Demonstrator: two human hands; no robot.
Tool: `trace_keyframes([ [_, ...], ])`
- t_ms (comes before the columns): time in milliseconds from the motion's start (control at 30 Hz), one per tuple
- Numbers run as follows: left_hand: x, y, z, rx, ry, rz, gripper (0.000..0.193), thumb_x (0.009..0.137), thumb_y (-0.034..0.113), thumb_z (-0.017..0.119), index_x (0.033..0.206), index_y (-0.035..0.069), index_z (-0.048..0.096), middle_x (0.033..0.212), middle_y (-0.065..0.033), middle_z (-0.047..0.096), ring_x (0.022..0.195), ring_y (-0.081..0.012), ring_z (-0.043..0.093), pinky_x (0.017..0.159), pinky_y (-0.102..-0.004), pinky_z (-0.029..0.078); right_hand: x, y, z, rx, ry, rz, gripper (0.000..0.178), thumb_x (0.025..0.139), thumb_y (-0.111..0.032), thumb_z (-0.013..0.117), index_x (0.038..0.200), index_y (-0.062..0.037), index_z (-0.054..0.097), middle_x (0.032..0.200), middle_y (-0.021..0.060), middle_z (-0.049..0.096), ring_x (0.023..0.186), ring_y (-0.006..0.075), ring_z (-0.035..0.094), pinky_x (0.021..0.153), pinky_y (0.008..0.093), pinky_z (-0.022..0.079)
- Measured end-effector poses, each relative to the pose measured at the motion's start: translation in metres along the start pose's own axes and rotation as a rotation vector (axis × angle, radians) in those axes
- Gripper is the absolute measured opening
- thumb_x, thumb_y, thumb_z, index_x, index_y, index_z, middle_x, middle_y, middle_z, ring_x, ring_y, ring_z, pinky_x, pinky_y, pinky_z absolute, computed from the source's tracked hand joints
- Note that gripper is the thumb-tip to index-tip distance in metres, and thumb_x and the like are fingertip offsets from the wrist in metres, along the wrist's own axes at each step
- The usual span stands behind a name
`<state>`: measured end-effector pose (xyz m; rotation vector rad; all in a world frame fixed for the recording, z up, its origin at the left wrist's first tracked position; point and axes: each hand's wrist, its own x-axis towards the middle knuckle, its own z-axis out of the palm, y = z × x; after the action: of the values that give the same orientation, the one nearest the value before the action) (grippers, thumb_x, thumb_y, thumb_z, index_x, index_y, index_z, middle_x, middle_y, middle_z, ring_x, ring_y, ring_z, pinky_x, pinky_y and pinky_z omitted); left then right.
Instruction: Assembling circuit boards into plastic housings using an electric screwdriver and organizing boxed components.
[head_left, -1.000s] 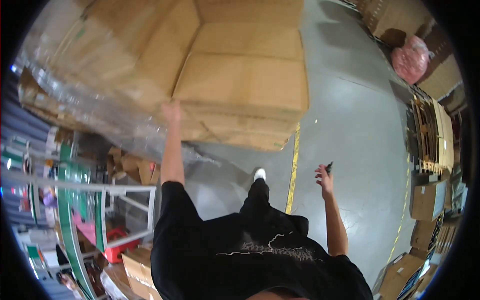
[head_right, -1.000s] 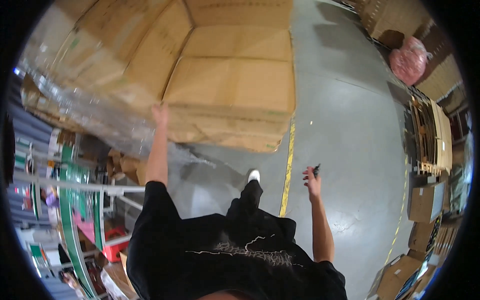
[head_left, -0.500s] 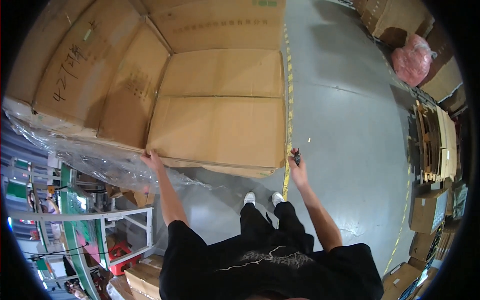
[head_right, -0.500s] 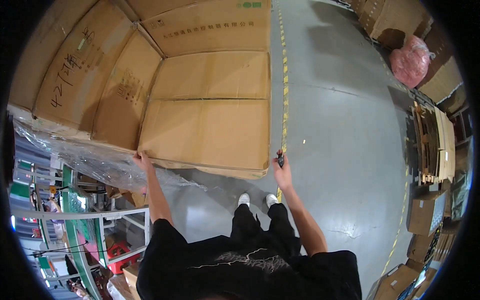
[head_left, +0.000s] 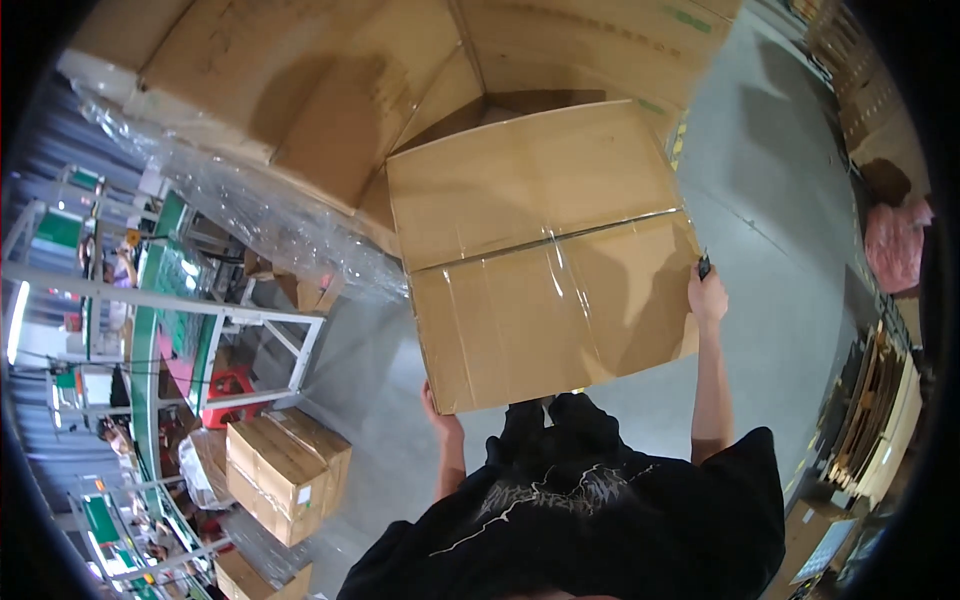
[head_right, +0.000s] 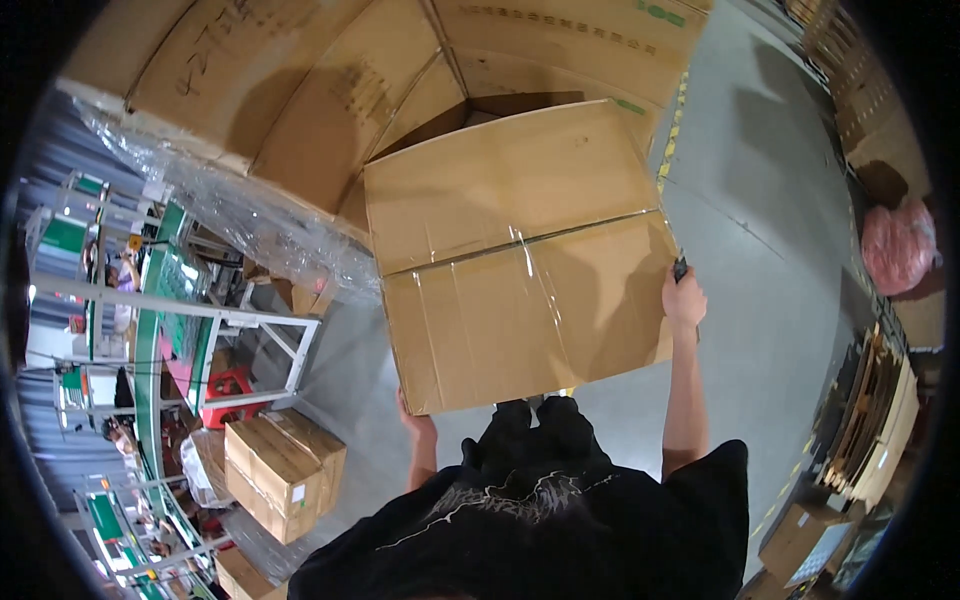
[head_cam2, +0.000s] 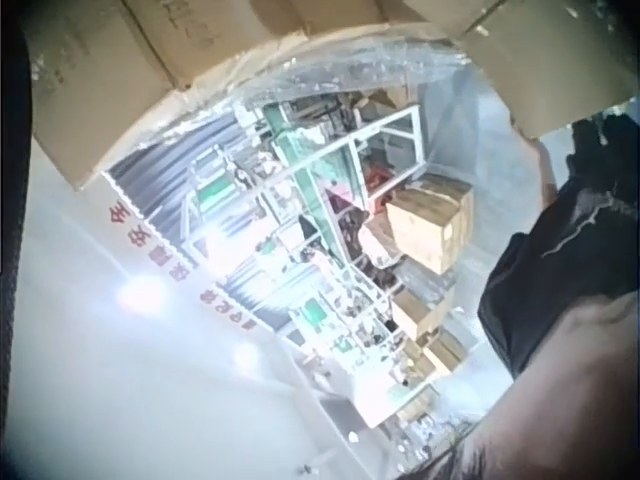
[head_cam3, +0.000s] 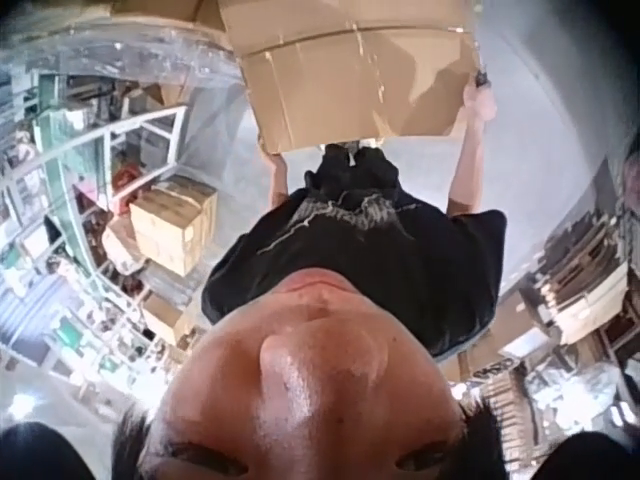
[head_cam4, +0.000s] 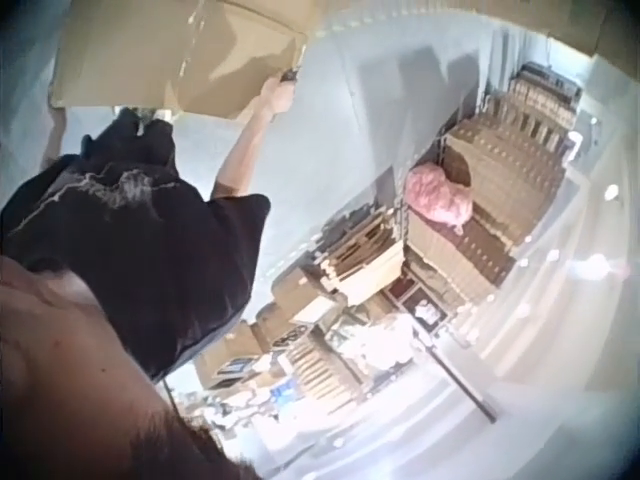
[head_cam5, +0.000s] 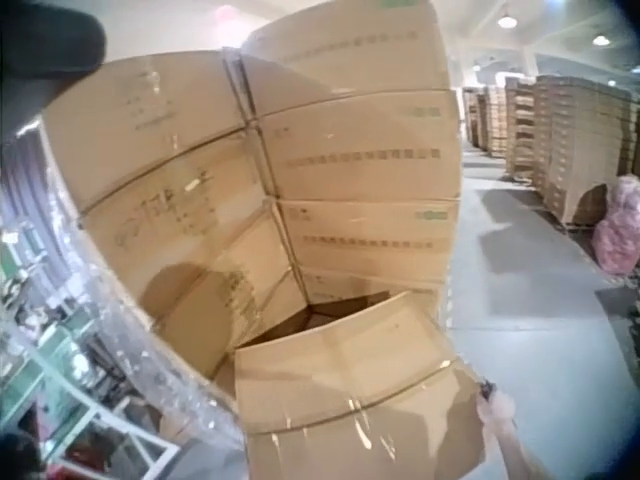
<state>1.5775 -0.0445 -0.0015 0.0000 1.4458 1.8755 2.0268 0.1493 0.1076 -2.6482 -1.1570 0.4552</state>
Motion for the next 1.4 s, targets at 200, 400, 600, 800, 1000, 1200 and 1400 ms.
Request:
trace_keyframes([
  [200, 0.059, -0.074, -0.034, -0.335, -0.115, -0.433, 0.045, 0.085, 0.036, 0.039, 0.113, 0.005, 0.054, 0.110, -0.0118, 0.060, 0.098, -0.0251, 0.058, 0.085, -0.0368, 0.046, -0.045, 0.021, -0.001, -0.081, -0.106, 0.028, 0.055, 0.086, -0.053, 0.039, 0.111, -0.0069, 0.054, 0.100, 0.0217, 0.062, 0.099, 0.0409, 0.056, 0.084, 0.0476, 0.043],
  [400, 0.090, -0.061, -0.039, -0.325, -0.158, -0.543, 0.045, 0.084, 0.036, 0.039, 0.114, 0.005, 0.054, 0.110, -0.0123, 0.060, 0.097, -0.0259, 0.058, 0.084, -0.0377, 0.047, 0.029, -0.026, 0.019, 0.187, 0.086, -0.369, 0.061, 0.089, -0.048, 0.041, 0.136, -0.0110, 0.028, 0.122, 0.0248, 0.049, 0.108, 0.0427, 0.050, 0.088, 0.0470, 0.042],
  [600, 0.079, -0.083, -0.061, -0.362, -0.159, -0.533, 0.046, 0.084, 0.036, 0.040, 0.114, 0.005, 0.054, 0.109, -0.0128, 0.060, 0.097, -0.0267, 0.058, 0.083, -0.0385, 0.047, 0.182, -0.179, 0.046, 0.054, 0.034, -0.402, 0.062, 0.086, -0.058, 0.038, 0.139, -0.0293, 0.023, 0.132, 0.0246, 0.038, 0.115, 0.0409, 0.047, 0.093, 0.0465, 0.041],
  [800, 0.072, -0.067, -0.053, -0.388, -0.019, -0.522, 0.047, 0.083, 0.036, 0.040, 0.114, 0.005, 0.054, 0.109, -0.0133, 0.060, 0.097, -0.0274, 0.058, 0.083, -0.0394, 0.047, 0.232, -0.212, 0.057, -0.104, -0.066, -0.336, 0.067, 0.081, -0.071, 0.031, 0.131, -0.0282, 0.043, 0.128, 0.0180, 0.048, 0.117, 0.0363, 0.046, 0.096, 0.0456, 0.039],
  [1000, 0.030, -0.104, -0.075, -0.555, 0.077, -0.506, 0.047, 0.082, 0.035, 0.040, 0.115, 0.004, 0.054, 0.108, -0.0139, 0.060, 0.096, -0.0282, 0.058, 0.082, -0.0403, 0.048, 0.225, -0.219, 0.066, -0.083, 0.049, -0.476, 0.075, 0.079, -0.074, 0.028, 0.124, -0.0199, 0.052, 0.120, 0.0170, 0.055, 0.108, 0.0386, 0.052, 0.090, 0.0460, 0.042],
  [1200, -0.062, -0.184, -0.128, -0.803, 0.061, -0.427, 0.048, 0.081, 0.035, 0.040, 0.115, 0.004, 0.054, 0.108, -0.0144, 0.060, 0.096, -0.0290, 0.058, 0.081, -0.0412, 0.048, 0.277, -0.202, 0.083, -0.110, -0.046, -0.744, 0.072, 0.082, -0.069, 0.029, 0.130, -0.0189, 0.045, 0.127, 0.0152, 0.050, 0.115, 0.0379, 0.046, 0.095, 0.0444, 0.037],
  [1400, -0.125, -0.137, -0.178, -0.901, 0.344, -0.313, 0.047, 0.078, 0.036, 0.042, 0.105, 0.002, 0.057, 0.099, -0.0168, 0.062, 0.088, -0.0322, 0.059, 0.080, -0.0439, 0.047, 0.090, -0.234, 0.095, -0.314, -0.078, -0.763, 0.070, 0.089, -0.055, 0.038, 0.128, 0.0031, 0.042, 0.124, 0.0258, 0.049, 0.115, 0.0388, 0.046, 0.098, 0.0402, 0.035],
])
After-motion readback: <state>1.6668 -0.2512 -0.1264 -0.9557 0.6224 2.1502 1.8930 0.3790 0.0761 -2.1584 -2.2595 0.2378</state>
